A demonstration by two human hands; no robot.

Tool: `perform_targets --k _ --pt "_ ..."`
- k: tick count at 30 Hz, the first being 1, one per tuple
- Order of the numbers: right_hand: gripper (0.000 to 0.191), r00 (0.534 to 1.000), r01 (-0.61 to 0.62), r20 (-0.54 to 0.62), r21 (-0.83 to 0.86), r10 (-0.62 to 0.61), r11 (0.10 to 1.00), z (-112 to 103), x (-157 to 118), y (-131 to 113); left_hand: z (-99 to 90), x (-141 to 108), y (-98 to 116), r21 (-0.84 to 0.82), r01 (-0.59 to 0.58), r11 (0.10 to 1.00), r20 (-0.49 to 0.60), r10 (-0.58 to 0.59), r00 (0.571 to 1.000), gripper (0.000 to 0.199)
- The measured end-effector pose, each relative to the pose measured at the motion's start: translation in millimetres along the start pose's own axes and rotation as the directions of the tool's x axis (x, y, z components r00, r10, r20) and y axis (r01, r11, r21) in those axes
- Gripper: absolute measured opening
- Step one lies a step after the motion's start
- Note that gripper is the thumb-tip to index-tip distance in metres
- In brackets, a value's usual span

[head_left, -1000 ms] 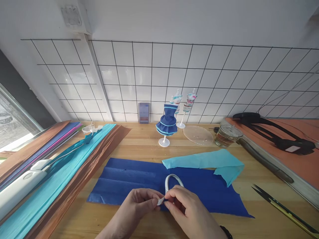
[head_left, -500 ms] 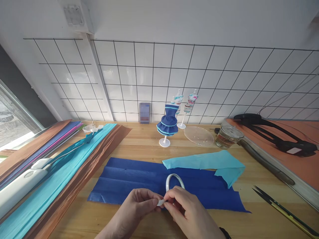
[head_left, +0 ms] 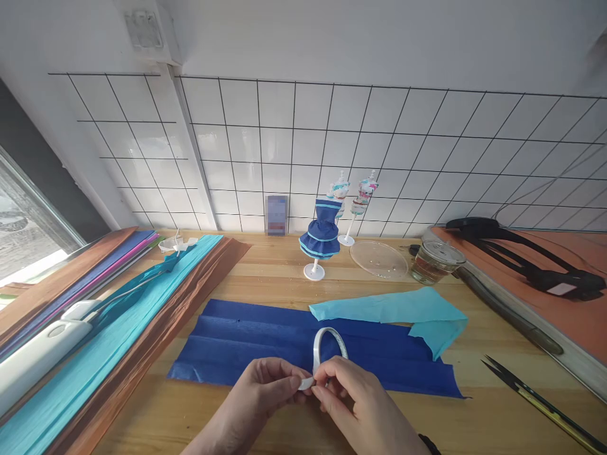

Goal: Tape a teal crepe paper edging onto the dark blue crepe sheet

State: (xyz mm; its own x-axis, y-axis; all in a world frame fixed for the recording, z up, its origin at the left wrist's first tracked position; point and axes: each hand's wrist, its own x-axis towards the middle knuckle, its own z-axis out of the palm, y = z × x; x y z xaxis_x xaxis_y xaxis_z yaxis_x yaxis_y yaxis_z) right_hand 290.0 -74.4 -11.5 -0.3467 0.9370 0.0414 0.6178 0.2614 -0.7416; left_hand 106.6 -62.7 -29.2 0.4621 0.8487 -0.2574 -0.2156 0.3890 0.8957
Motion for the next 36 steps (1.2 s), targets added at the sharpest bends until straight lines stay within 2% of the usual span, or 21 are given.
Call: perform_targets --k 4,12,20,27,31,36 --pt "0.015 0.999 0.018 0.032 0.02 -0.019 1.0 -1.6 0.7 -0.8 -0.3 1.5 -0.8 0.059 -0.009 0.998 -0.01 0.01 1.0 0.019" --pt "0.014 0.998 0.063 0.021 0.031 -0.064 0.998 0.0 1.1 1.6 0.0 1.3 0.7 0.053 -0.008 0.999 -0.001 0.009 1.0 0.018" --pt "0.018 0.997 0.05 0.053 -0.063 -0.047 0.997 -5.4 1.7 -5.4 -0.5 0.7 0.5 0.087 -0.008 0.996 -0.015 0.009 1.0 0.017" --pt "0.02 0.997 0.068 0.038 -0.169 -0.063 0.983 3.8 0.0 2.2 -1.7 0.3 -0.4 0.124 0.002 0.992 -0.04 0.003 0.999 0.017" --pt "0.019 0.991 0.067 0.123 -0.185 -0.044 0.98 2.2 0.9 0.9 -1.1 1.0 0.5 0.201 -0.012 0.98 -0.053 0.023 0.998 0.017" --pt "0.018 0.98 0.049 0.196 -0.158 -0.017 0.986 -0.9 0.4 -3.5 -1.4 1.9 2.1 0.322 -0.099 0.941 -0.041 0.118 0.992 0.019"
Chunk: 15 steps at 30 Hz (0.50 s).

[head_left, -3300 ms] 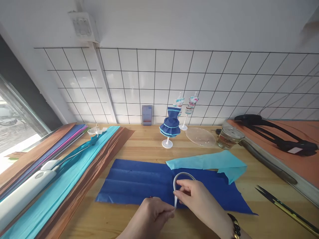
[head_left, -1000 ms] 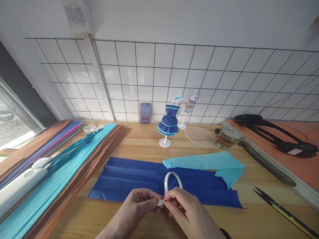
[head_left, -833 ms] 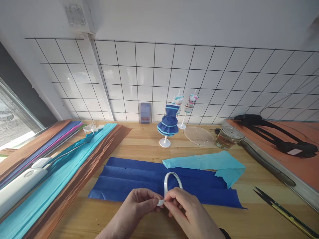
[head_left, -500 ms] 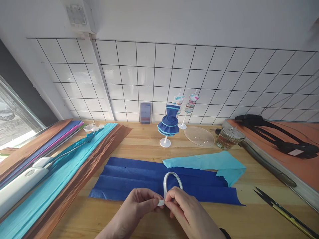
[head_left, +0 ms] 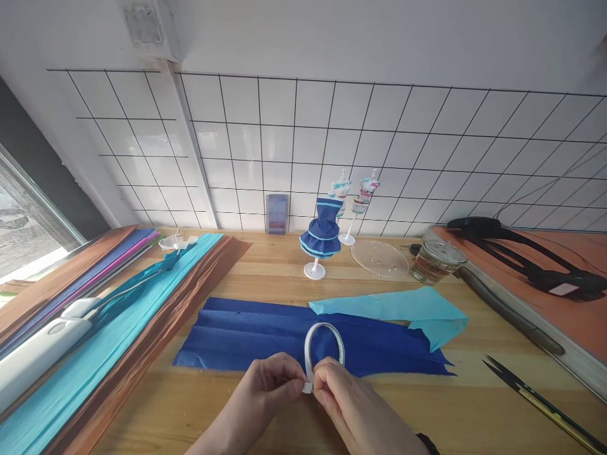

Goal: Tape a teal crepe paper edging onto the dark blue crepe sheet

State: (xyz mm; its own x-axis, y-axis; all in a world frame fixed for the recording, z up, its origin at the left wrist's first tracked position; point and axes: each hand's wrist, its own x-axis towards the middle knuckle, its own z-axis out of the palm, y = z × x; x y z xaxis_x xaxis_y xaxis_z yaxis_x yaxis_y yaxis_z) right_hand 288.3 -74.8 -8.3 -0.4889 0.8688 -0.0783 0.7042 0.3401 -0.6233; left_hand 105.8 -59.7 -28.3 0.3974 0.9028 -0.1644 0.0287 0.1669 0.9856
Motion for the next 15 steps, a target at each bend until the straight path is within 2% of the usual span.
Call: perform_targets --k 5,10,12,15 --pt "0.015 0.999 0.005 0.05 0.111 -0.011 0.994 -1.2 -2.0 -0.5 -0.1 -1.1 -3.1 0.09 -0.082 0.993 0.018 0.08 0.997 0.021" --pt "0.015 0.999 0.036 0.008 0.154 -0.038 0.987 -2.4 -1.9 2.2 4.5 -5.9 0.7 0.304 -0.195 0.932 -0.053 0.221 0.974 0.018" --pt "0.015 0.999 0.047 0.003 0.163 -0.049 0.986 -2.0 -2.2 3.9 5.8 -7.8 1.9 0.325 -0.196 0.925 -0.04 0.221 0.975 0.017" --pt "0.016 0.998 0.06 0.011 0.175 -0.062 0.983 -1.1 -3.1 4.8 6.3 -9.4 0.8 0.239 -0.168 0.956 0.024 0.167 0.986 0.017"
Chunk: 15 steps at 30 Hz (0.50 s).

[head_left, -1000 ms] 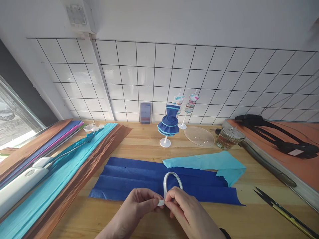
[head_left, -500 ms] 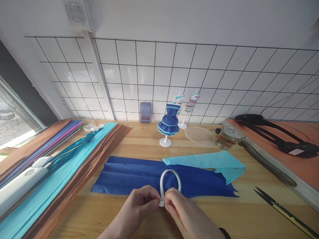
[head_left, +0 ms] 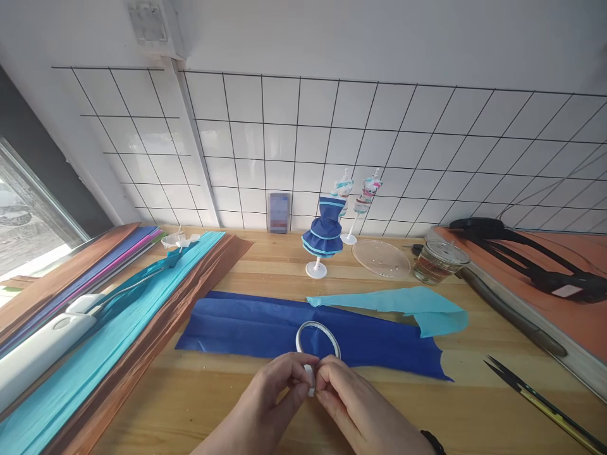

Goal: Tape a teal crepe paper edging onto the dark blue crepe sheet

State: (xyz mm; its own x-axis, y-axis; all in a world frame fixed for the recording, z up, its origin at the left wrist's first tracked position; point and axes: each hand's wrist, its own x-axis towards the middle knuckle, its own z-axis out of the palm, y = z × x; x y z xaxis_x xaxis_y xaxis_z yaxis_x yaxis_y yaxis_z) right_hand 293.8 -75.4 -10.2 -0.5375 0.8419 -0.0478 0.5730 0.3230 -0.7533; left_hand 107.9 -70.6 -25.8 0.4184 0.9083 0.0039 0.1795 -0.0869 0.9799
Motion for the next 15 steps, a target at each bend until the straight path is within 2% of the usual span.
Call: perform_targets --k 3,15 --pt "0.017 1.0 0.002 0.002 0.007 -0.002 1.0 0.0 0.0 -1.1 0.6 -0.7 -3.3 -0.062 0.013 0.998 0.032 -0.011 0.999 0.017" --pt "0.015 1.0 0.006 0.016 -0.038 -0.005 0.999 -0.4 0.7 -0.1 2.0 -0.1 -4.2 -0.014 0.034 0.999 0.018 -0.034 0.999 0.012"
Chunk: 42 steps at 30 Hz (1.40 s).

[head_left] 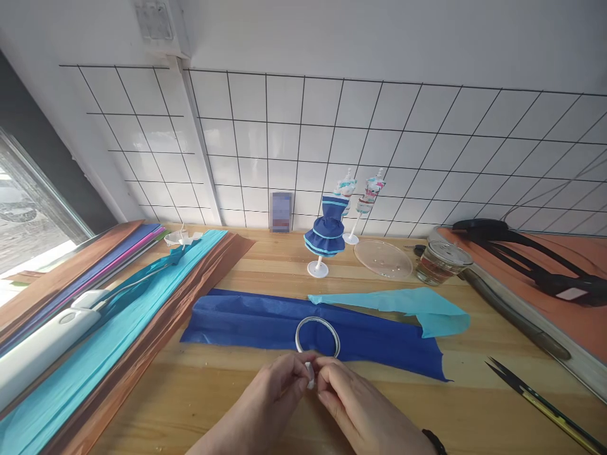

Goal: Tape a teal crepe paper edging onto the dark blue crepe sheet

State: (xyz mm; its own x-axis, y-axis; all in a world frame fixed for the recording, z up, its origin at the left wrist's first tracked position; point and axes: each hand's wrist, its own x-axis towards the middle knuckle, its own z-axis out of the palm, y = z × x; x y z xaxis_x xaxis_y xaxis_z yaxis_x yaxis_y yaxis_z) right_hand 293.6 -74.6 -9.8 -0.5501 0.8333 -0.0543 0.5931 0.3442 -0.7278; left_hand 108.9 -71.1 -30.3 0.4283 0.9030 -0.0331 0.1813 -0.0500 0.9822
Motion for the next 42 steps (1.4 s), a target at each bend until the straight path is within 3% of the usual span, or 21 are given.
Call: perform_targets --k 4,10,15,25,32,42 --pt "0.013 1.0 0.004 -0.016 0.022 -0.003 1.0 -1.7 -0.5 -5.7 0.5 1.6 0.0 -0.026 0.006 1.0 -0.012 -0.007 1.0 0.015" --pt "0.015 0.987 -0.088 -0.116 0.163 0.108 0.983 -6.4 -1.0 -4.2 -4.3 1.0 -0.7 -0.246 0.038 0.969 0.024 -0.033 0.999 0.023" --pt "0.014 0.976 -0.04 -0.208 0.125 0.065 0.991 -4.3 0.9 -0.9 -5.9 1.2 2.2 -0.397 0.087 0.914 0.073 -0.063 0.995 0.026" --pt "0.016 0.979 0.064 -0.2 0.075 -0.048 0.995 0.4 -0.1 -5.9 -0.1 -1.9 3.6 -0.196 0.068 0.978 0.073 -0.055 0.996 0.027" --pt "0.015 0.987 0.027 -0.159 0.115 -0.008 0.993 0.7 1.5 -5.5 1.3 1.8 -5.0 -0.014 0.112 0.994 0.023 -0.112 0.993 0.027" --pt "0.016 0.992 -0.071 -0.079 0.313 0.1 0.947 -1.3 0.6 -11.2 4.7 1.6 -7.9 -0.037 0.074 0.997 -0.021 -0.075 0.997 0.03"
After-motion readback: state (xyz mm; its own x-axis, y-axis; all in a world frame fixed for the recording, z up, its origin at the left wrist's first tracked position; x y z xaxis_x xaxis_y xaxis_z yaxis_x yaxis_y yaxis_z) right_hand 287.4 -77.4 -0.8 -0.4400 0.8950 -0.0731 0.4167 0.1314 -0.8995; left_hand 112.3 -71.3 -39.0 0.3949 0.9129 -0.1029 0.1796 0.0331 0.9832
